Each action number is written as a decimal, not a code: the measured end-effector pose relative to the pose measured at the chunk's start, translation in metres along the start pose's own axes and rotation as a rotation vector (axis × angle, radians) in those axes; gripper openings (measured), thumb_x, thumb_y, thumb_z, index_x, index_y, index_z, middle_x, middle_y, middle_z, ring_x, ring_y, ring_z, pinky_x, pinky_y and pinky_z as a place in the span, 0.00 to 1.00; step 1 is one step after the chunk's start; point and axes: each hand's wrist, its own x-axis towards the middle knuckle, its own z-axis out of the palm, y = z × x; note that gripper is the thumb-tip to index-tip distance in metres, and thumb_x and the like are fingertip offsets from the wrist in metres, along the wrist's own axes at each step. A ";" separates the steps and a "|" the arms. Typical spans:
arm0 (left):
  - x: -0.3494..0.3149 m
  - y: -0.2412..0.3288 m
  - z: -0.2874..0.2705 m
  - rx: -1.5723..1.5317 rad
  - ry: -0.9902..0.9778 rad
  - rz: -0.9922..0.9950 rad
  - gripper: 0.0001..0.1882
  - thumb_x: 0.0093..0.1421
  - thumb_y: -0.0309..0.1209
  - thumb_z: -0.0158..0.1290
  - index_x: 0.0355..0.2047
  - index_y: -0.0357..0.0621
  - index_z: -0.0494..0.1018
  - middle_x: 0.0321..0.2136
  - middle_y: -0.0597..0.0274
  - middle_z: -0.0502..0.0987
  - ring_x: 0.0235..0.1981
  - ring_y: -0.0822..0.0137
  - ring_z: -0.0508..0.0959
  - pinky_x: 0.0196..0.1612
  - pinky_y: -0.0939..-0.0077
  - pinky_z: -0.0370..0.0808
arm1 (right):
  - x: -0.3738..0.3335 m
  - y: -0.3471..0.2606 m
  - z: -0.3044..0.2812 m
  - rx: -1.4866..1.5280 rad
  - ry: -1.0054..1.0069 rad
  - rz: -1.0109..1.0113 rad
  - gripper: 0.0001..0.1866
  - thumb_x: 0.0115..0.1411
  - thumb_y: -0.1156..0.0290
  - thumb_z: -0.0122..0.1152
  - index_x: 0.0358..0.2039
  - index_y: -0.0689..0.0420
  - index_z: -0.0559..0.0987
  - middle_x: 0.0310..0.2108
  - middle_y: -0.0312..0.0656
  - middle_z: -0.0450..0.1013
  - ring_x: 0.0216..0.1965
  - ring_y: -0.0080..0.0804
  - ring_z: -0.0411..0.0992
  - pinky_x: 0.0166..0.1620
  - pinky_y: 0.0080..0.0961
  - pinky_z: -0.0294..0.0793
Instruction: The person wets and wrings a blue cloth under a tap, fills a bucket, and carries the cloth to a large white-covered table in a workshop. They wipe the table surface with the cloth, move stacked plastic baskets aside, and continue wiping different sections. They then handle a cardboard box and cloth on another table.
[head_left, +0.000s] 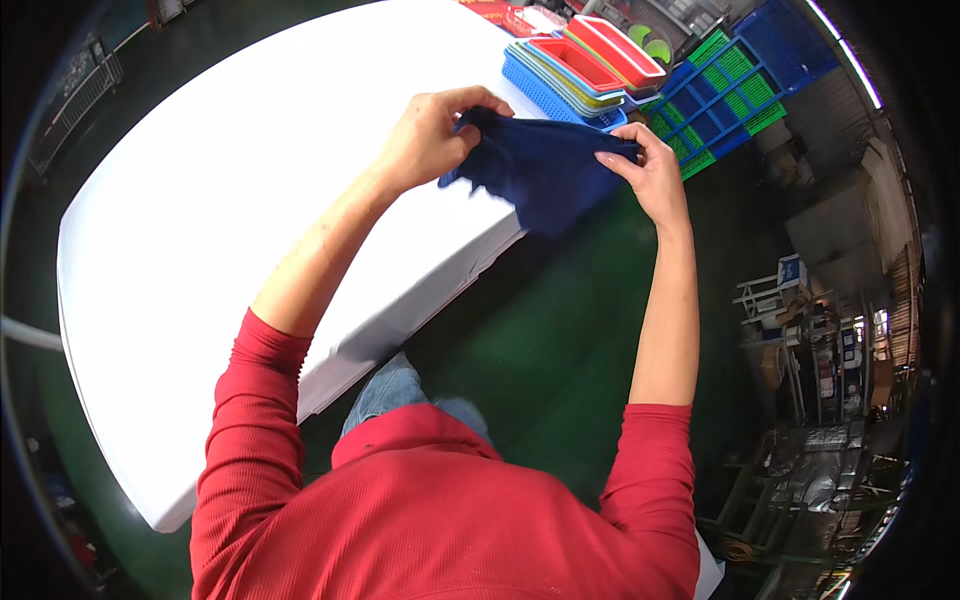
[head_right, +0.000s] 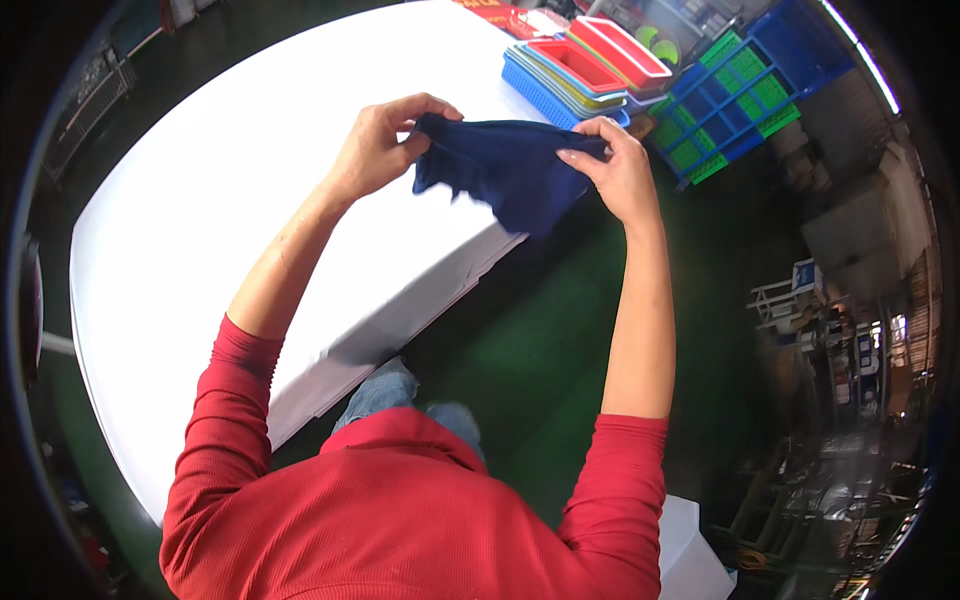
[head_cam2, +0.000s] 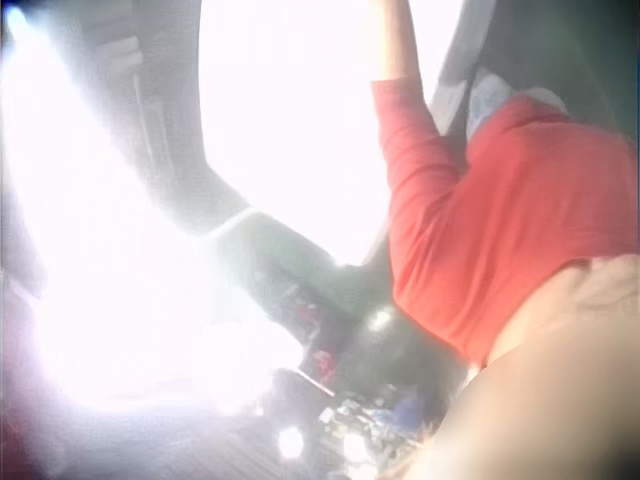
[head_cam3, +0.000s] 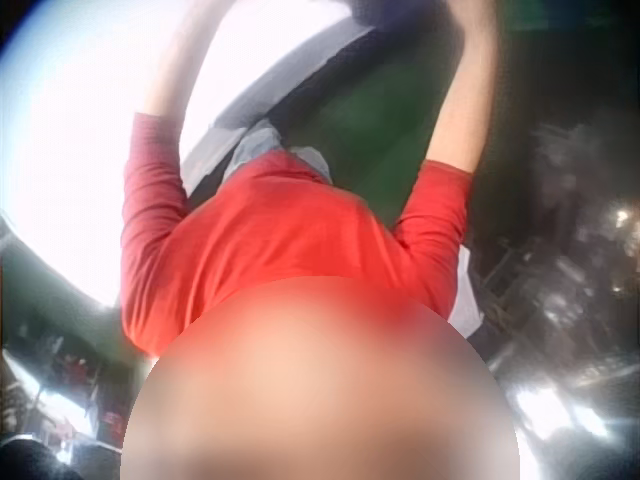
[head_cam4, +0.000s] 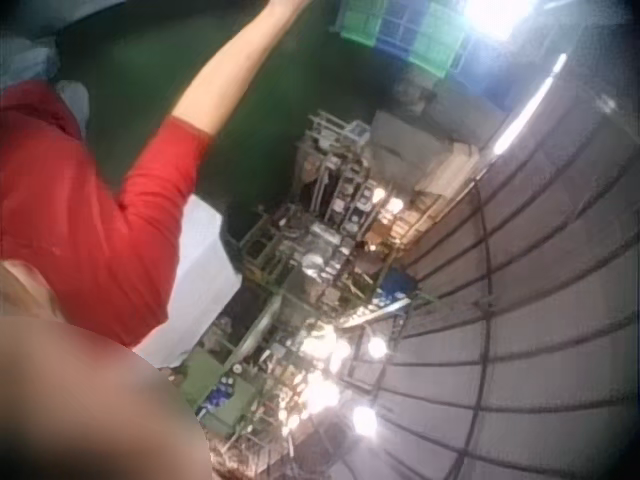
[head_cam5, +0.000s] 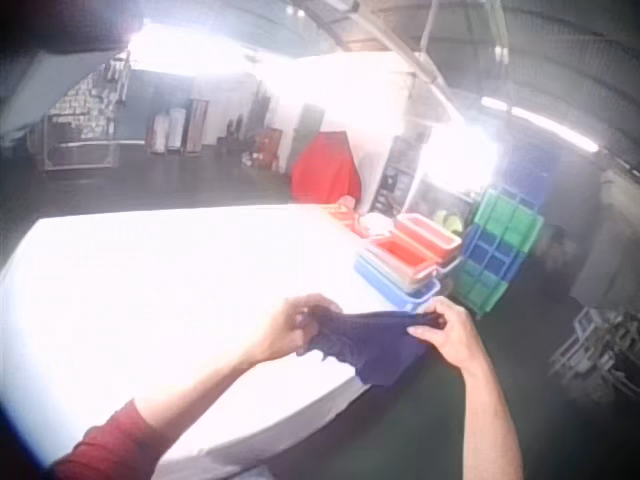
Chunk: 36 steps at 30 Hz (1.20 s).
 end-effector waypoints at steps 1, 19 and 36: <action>0.023 -0.019 0.014 0.009 -0.029 -0.019 0.22 0.46 0.11 0.44 0.39 0.42 0.76 0.37 0.61 0.80 0.43 0.65 0.78 0.46 0.72 0.73 | 0.028 0.023 0.004 0.013 -0.031 0.003 0.16 0.45 0.71 0.71 0.34 0.59 0.77 0.29 0.36 0.73 0.30 0.26 0.67 0.34 0.22 0.66; -0.021 -0.417 0.120 1.072 0.087 -1.029 0.29 0.64 0.38 0.41 0.65 0.49 0.52 0.66 0.63 0.51 0.69 0.57 0.45 0.67 0.48 0.36 | 0.167 0.318 0.376 0.156 -0.864 -0.527 0.40 0.44 0.47 0.64 0.59 0.42 0.67 0.64 0.45 0.56 0.66 0.52 0.47 0.62 0.63 0.44; -0.015 -0.409 0.119 1.022 0.162 -1.085 0.29 0.60 0.27 0.33 0.64 0.38 0.53 0.65 0.53 0.53 0.68 0.54 0.48 0.68 0.56 0.39 | 0.309 0.339 0.479 0.472 -0.872 -1.205 0.25 0.54 0.63 0.52 0.53 0.53 0.73 0.60 0.40 0.63 0.64 0.39 0.56 0.66 0.36 0.52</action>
